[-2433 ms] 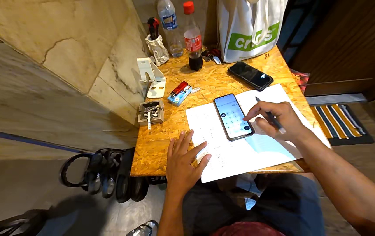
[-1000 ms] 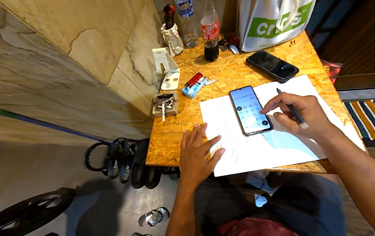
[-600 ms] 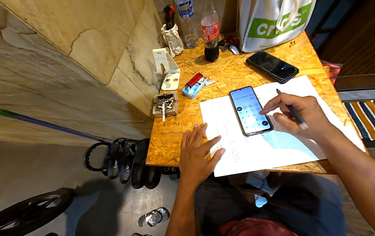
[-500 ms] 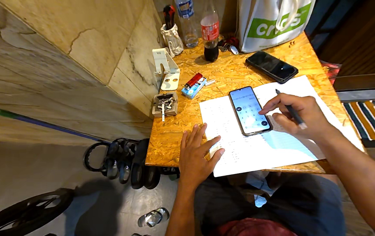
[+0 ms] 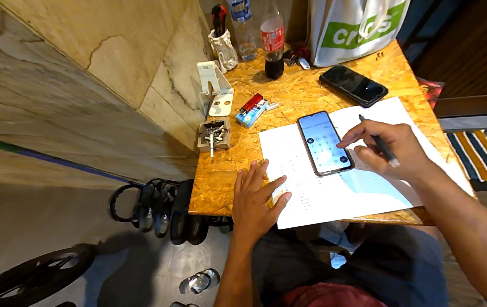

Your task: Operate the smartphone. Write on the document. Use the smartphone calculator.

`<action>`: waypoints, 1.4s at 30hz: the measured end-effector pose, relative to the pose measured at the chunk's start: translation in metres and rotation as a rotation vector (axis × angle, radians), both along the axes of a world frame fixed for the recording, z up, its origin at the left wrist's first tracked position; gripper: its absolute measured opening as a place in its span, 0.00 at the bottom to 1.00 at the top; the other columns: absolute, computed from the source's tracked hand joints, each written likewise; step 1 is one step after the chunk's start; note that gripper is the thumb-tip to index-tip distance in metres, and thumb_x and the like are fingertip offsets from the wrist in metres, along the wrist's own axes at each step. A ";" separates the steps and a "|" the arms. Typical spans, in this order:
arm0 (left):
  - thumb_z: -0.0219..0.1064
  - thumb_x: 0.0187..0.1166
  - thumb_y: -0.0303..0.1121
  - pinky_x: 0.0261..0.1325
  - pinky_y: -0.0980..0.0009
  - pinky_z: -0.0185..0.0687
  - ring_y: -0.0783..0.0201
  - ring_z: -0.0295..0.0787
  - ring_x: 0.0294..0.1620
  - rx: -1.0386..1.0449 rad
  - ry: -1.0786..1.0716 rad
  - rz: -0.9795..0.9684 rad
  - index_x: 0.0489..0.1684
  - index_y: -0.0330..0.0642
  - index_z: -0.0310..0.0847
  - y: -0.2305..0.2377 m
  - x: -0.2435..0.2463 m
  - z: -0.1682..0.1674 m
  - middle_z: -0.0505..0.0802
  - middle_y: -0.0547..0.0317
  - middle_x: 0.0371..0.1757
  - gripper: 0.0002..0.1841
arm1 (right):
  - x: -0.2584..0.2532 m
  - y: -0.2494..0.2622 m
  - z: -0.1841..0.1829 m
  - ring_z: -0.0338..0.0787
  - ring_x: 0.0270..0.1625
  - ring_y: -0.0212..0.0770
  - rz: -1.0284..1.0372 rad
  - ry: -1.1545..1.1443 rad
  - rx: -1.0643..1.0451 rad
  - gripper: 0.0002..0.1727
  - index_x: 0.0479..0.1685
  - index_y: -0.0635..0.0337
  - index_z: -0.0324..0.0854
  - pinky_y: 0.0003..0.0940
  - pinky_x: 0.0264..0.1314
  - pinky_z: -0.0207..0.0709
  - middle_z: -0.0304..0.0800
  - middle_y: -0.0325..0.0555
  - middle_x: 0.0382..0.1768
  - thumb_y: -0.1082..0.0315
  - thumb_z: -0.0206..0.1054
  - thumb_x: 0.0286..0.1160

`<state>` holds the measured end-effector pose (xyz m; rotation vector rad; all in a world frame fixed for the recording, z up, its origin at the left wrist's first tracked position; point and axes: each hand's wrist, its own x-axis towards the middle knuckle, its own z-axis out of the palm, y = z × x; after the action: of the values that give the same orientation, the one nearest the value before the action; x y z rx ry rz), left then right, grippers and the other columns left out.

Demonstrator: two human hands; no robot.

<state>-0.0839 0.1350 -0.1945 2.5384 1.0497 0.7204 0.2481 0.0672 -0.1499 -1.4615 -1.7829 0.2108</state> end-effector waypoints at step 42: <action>0.61 0.81 0.63 0.93 0.38 0.45 0.54 0.63 0.91 0.018 -0.012 -0.009 0.63 0.76 0.90 0.001 0.000 -0.002 0.80 0.64 0.83 0.20 | 0.003 -0.001 0.000 0.79 0.20 0.21 0.002 -0.066 -0.030 0.10 0.37 0.48 0.88 0.24 0.19 0.72 0.92 0.26 0.28 0.62 0.61 0.68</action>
<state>-0.0839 0.1355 -0.1961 2.5489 1.0322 0.7449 0.2510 0.0661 -0.1495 -1.5038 -1.8412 0.1935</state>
